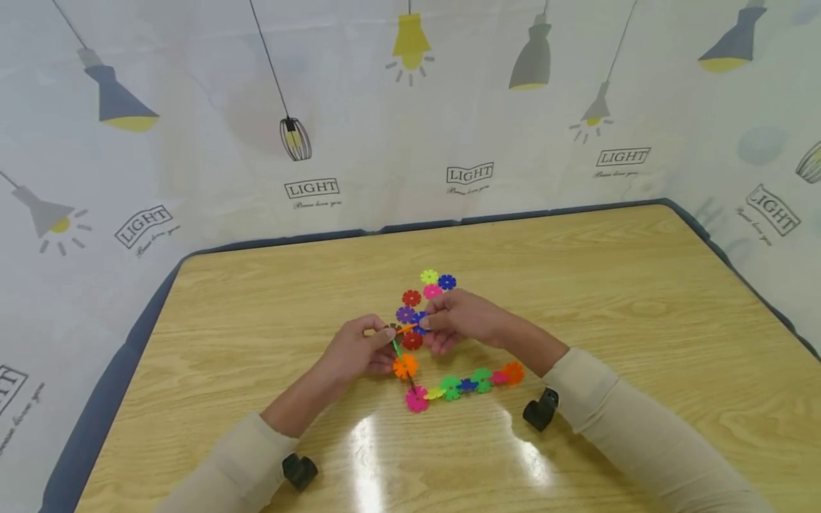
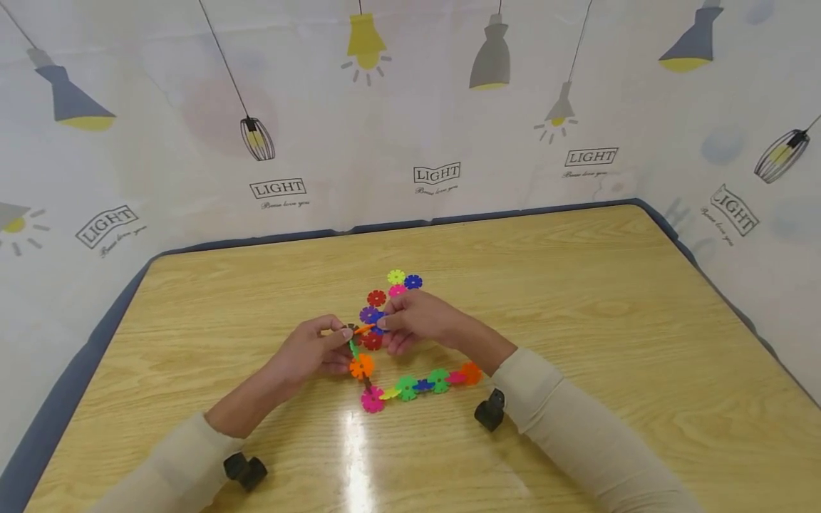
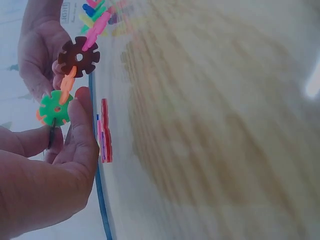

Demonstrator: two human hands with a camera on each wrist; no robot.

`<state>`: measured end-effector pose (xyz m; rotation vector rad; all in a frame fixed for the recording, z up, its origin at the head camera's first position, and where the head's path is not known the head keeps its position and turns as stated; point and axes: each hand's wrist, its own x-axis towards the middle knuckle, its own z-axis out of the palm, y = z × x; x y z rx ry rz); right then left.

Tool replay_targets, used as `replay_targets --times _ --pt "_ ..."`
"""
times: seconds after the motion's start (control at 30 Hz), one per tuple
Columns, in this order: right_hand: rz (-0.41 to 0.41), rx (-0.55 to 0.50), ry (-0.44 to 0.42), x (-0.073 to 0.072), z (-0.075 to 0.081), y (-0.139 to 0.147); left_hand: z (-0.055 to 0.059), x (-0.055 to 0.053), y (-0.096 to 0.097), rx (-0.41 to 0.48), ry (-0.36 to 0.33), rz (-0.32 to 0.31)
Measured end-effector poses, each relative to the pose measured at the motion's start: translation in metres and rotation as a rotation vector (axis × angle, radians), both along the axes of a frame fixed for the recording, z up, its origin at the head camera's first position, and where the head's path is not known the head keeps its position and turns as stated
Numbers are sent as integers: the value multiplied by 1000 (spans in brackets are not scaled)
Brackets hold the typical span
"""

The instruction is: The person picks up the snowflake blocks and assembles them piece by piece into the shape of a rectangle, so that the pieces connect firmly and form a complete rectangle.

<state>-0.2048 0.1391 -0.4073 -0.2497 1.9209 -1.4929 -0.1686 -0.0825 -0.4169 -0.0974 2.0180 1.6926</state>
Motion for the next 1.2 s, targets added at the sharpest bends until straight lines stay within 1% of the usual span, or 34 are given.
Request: replay_targets --times 0.17,0.3,0.5,0.63,0.87,1.07,1.2 --pt "25 21 3 0 2 1 2 1 -5 18 17 -31" --pt "36 24 4 1 2 1 2 1 -10 14 27 -46" --pt "24 40 2 0 2 4 -1 1 -18 -3 35 -51" --pt "12 50 0 -3 2 7 0 2 -26 -19 39 -58" --pt "9 80 3 -9 -7 10 0 2 -42 -27 42 -86" --pt "50 107 41 -14 -18 6 -2 3 -53 -39 30 -95" --pt "89 133 68 -14 -21 0 -3 3 -58 -50 28 -100"
